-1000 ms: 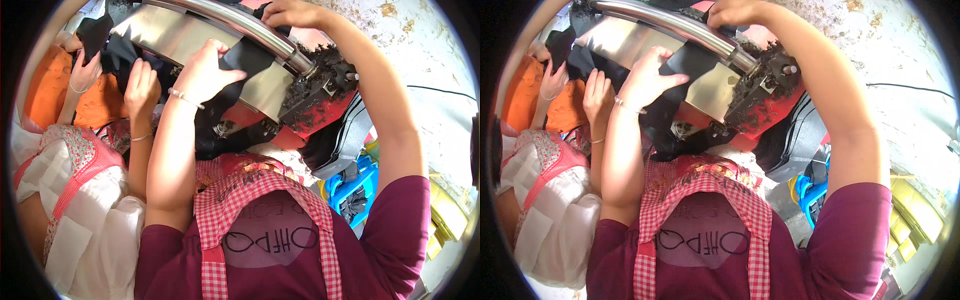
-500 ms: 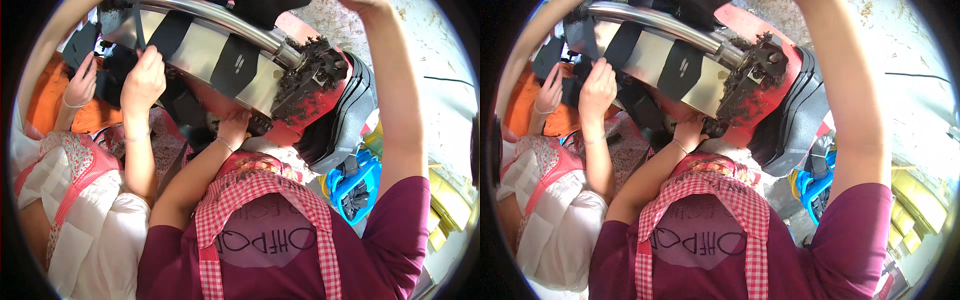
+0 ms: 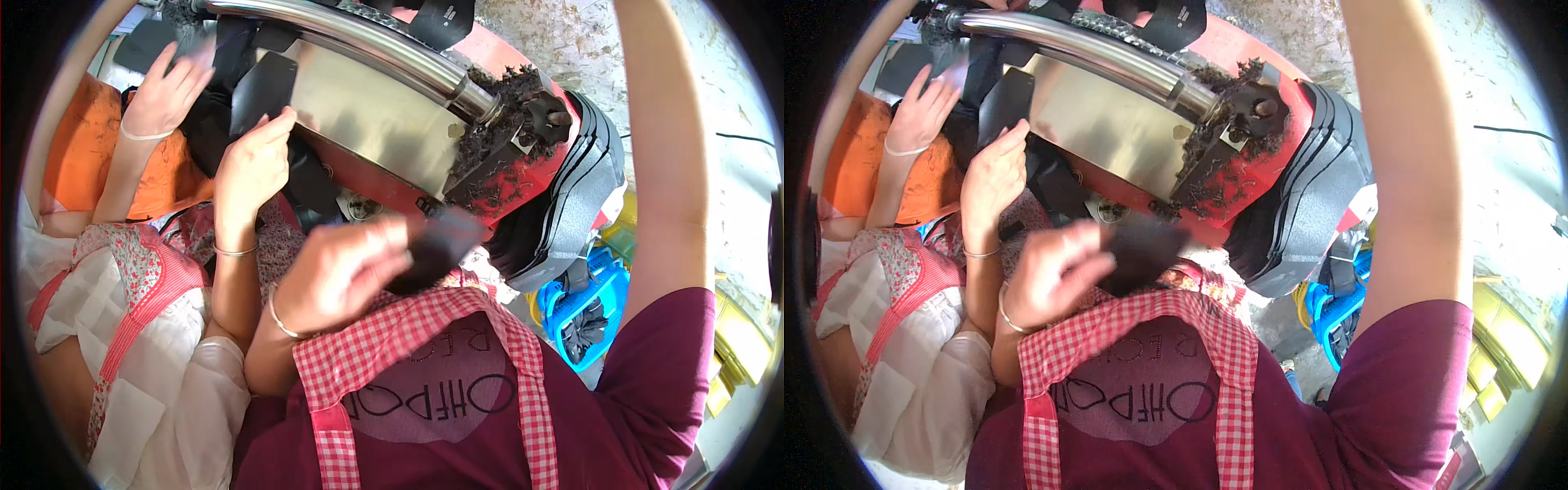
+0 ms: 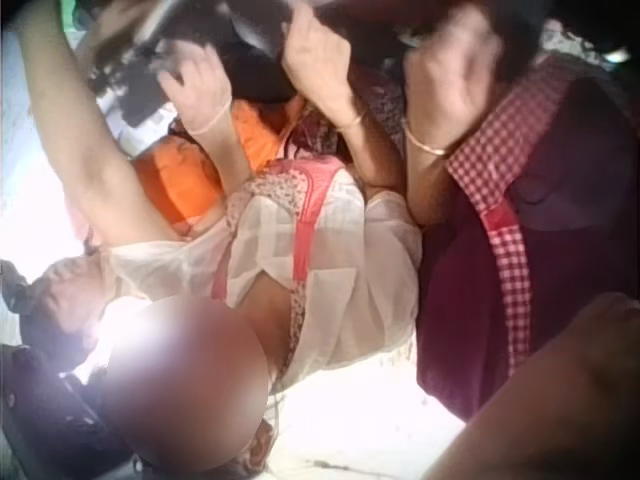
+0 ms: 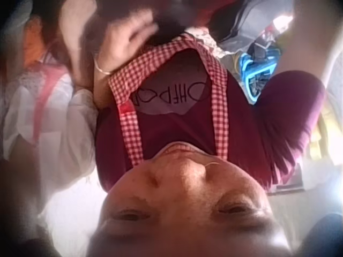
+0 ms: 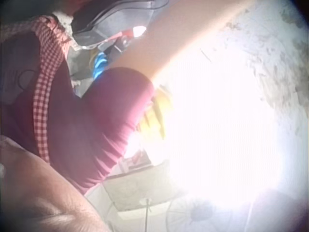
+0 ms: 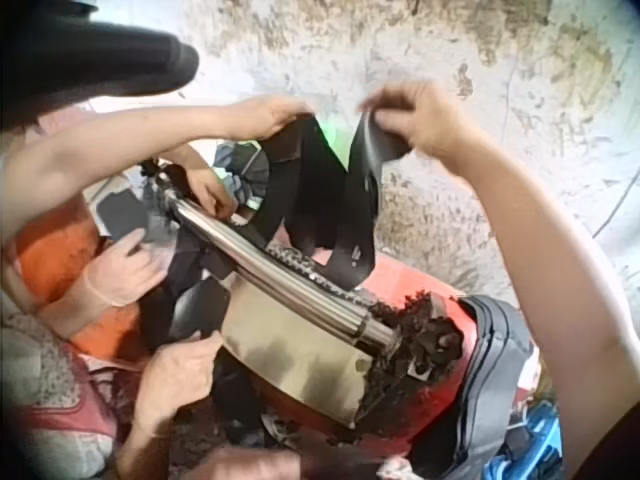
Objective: Manually feeding and trimming black fabric/leather components on an industrial shoe manufacturing machine.
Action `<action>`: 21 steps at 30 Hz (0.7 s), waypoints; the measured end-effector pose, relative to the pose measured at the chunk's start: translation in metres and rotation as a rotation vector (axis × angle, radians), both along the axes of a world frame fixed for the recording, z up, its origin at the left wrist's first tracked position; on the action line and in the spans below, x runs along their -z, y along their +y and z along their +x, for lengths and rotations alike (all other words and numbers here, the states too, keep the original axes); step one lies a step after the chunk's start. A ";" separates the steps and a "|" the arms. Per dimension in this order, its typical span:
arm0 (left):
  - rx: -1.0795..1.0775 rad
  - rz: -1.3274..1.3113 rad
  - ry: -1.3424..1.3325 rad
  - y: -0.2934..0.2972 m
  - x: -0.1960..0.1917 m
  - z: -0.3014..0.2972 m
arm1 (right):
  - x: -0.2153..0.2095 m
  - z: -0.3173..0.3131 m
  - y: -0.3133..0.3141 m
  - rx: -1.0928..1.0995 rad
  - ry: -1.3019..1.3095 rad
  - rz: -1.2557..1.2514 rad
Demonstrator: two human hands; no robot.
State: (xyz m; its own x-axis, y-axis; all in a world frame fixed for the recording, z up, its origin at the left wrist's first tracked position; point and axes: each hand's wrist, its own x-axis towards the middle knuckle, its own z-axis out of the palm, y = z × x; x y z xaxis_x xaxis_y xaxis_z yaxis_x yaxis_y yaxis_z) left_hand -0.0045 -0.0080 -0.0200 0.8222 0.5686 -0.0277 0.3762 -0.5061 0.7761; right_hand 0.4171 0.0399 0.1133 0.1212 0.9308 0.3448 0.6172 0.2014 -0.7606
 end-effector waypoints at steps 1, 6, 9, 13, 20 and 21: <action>-0.007 -0.013 -0.014 -0.093 -0.042 0.032 | 0.021 0.017 -0.012 0.079 -0.158 -0.028; -0.195 0.059 0.024 -0.034 0.010 0.034 | 0.086 -0.069 -0.020 -0.254 -0.600 -0.422; -0.251 0.230 0.036 -0.016 0.009 0.072 | 0.121 -0.070 -0.032 -0.466 -0.590 -0.596; -0.289 0.274 0.090 -0.026 0.001 0.065 | 0.115 -0.063 -0.028 -0.413 -0.292 -0.899; -0.474 0.091 0.132 -0.066 0.004 0.014 | 0.028 -0.063 -0.045 -0.258 -0.368 -0.491; -0.527 0.101 0.159 -0.073 0.003 0.011 | 0.013 -0.076 -0.049 -0.352 -0.429 -0.375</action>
State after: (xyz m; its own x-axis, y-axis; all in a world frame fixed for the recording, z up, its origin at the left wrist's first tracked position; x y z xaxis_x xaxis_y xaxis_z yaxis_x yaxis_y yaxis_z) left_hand 0.0069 -0.0813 -0.0227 0.4157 0.9080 -0.0520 0.7070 -0.2867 0.6465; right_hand 0.3414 -0.0089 0.1003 -0.2871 0.9560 -0.0599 0.8263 0.2155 -0.5203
